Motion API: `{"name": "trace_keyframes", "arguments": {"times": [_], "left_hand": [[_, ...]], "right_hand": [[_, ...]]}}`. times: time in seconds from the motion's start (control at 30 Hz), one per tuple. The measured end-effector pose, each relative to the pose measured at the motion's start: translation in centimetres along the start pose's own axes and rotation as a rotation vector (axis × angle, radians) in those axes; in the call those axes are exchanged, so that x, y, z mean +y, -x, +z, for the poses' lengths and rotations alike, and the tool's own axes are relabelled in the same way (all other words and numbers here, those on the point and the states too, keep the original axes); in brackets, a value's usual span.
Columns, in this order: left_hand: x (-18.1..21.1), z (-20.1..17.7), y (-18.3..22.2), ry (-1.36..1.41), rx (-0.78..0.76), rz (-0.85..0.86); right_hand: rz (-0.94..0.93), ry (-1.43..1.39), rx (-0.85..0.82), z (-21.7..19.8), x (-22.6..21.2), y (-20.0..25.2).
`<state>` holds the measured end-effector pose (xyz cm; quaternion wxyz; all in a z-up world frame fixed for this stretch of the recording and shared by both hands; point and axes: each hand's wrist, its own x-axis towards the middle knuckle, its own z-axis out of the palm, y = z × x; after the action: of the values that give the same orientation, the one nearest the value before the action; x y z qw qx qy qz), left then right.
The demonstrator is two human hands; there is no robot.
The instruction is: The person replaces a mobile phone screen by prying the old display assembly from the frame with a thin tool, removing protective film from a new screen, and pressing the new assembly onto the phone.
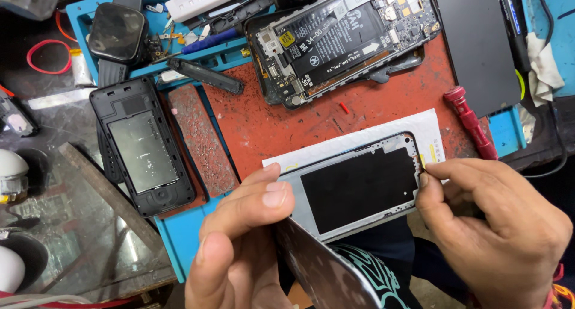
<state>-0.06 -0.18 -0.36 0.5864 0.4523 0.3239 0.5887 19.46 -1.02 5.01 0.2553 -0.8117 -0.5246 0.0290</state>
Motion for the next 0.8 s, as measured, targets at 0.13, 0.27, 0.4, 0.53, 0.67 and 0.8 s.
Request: {"name": "trace_keyframes", "arguments": {"times": [0.13, 0.27, 0.4, 0.53, 0.67, 0.8], "left_hand": [[0.6, 1.6, -2.1, -0.139, 0.026, 0.043], [1.7, 3.5, -4.6, -0.416, -0.022, 0.196], [0.9, 0.8, -4.2, -0.563, -0.336, 0.254], [1.3, 1.2, -3.9, -0.667, -0.312, 0.161], [4.9, 6.9, -8.4, -0.301, -0.068, -0.020], [3.8, 10.3, -6.8, -0.126, 0.573, 0.035]], "right_hand": [[-0.026, -0.034, 0.054, 0.4, 1.3, 1.1], [-0.014, -0.127, 0.122, 0.8, 3.5, 2.2], [-0.038, -0.305, 0.203, 1.1, 5.6, 3.7], [0.121, -0.581, 0.281, 1.5, 6.2, 5.8], [0.125, -0.934, 0.175, 0.6, 6.4, 5.8], [0.202, -1.213, 0.024, -0.1, 5.5, 4.8]]}}
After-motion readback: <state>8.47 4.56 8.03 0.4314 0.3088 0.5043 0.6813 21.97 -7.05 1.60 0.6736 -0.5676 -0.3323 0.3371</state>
